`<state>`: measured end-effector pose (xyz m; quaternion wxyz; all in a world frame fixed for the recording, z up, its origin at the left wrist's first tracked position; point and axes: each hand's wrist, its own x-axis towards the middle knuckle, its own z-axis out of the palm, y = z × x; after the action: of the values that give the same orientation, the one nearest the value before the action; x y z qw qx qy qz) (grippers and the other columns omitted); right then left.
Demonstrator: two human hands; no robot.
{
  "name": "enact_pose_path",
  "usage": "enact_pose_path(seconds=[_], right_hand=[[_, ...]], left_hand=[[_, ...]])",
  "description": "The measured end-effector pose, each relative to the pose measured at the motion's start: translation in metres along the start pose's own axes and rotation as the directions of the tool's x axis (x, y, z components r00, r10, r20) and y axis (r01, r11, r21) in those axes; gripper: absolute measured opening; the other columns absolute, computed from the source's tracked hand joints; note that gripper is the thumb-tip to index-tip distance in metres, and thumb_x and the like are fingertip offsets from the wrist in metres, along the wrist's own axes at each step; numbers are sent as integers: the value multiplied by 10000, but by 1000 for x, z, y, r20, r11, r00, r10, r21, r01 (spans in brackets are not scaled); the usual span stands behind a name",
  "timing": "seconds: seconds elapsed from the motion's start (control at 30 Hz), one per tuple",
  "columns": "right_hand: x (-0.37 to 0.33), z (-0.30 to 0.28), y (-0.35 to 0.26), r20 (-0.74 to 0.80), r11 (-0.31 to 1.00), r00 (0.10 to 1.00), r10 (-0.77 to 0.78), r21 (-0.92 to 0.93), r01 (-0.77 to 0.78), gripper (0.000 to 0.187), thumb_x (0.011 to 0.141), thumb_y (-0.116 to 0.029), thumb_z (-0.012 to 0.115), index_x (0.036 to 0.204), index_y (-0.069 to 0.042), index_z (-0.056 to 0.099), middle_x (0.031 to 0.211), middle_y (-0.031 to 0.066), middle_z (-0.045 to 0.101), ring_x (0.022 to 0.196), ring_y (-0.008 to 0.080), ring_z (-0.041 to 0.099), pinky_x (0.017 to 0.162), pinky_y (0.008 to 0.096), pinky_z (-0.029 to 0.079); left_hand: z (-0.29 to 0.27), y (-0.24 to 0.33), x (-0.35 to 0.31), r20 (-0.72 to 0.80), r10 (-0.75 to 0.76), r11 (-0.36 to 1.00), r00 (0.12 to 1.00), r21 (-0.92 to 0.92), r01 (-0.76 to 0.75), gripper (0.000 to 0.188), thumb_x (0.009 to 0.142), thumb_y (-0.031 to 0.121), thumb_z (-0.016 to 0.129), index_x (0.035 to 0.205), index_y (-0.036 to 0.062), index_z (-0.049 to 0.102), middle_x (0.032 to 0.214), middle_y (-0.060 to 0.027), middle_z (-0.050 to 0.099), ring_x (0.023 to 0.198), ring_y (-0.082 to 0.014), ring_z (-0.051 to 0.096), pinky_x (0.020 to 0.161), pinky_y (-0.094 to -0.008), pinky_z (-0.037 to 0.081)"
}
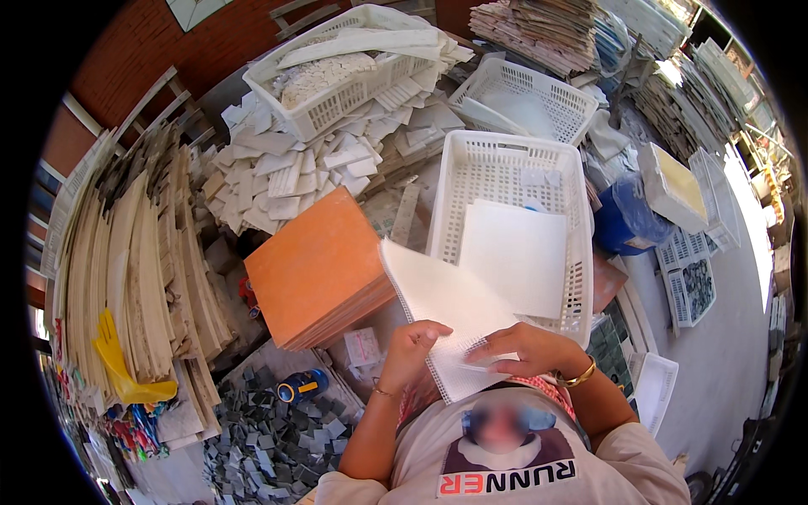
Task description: The person sorts white foam sheets from a plastic basket, separating them and placing them into a stack. They then pick up a pair of yellow gloves and place them into a container.
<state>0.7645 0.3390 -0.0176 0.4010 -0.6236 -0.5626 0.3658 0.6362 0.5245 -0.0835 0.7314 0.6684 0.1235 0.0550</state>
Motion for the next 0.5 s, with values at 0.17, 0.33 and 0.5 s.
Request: enact_pose_path(seconds=[0.17, 0.33, 0.5], right_hand=[[-5, 2, -5, -196, 985, 976, 91, -125, -117, 150, 726, -88, 575, 842, 1, 605, 777, 150, 611, 677, 290, 592, 618, 331, 464], [-6, 11, -4, -283, 985, 953, 111, -95, -143, 110, 693, -88, 623, 767, -9, 608, 761, 124, 621, 654, 262, 598, 619, 306, 471], [-9, 11, -2, -238, 991, 963, 125, -12, -131, 218, 658, -177, 692, 786, -24, 605, 792, 104, 617, 701, 246, 586, 666, 306, 459]], left_hand=[[1, 1, 0, -15, 6, 1000, 1000, -11, -6, 399, 862, 345, 492, 838, -28, 629, 812, -72, 626, 792, -124, 545, 742, -261, 414], [6, 5, 2, -30, -9, 1000, 1000, 5, 9, 405, 853, 361, 505, 830, -24, 630, 800, -69, 623, 781, -120, 542, 738, -258, 415], [7, 8, 2, -21, -34, 999, 999, 11, 34, 377, 839, 341, 534, 825, -24, 628, 788, -67, 622, 775, -115, 542, 734, -252, 415]])
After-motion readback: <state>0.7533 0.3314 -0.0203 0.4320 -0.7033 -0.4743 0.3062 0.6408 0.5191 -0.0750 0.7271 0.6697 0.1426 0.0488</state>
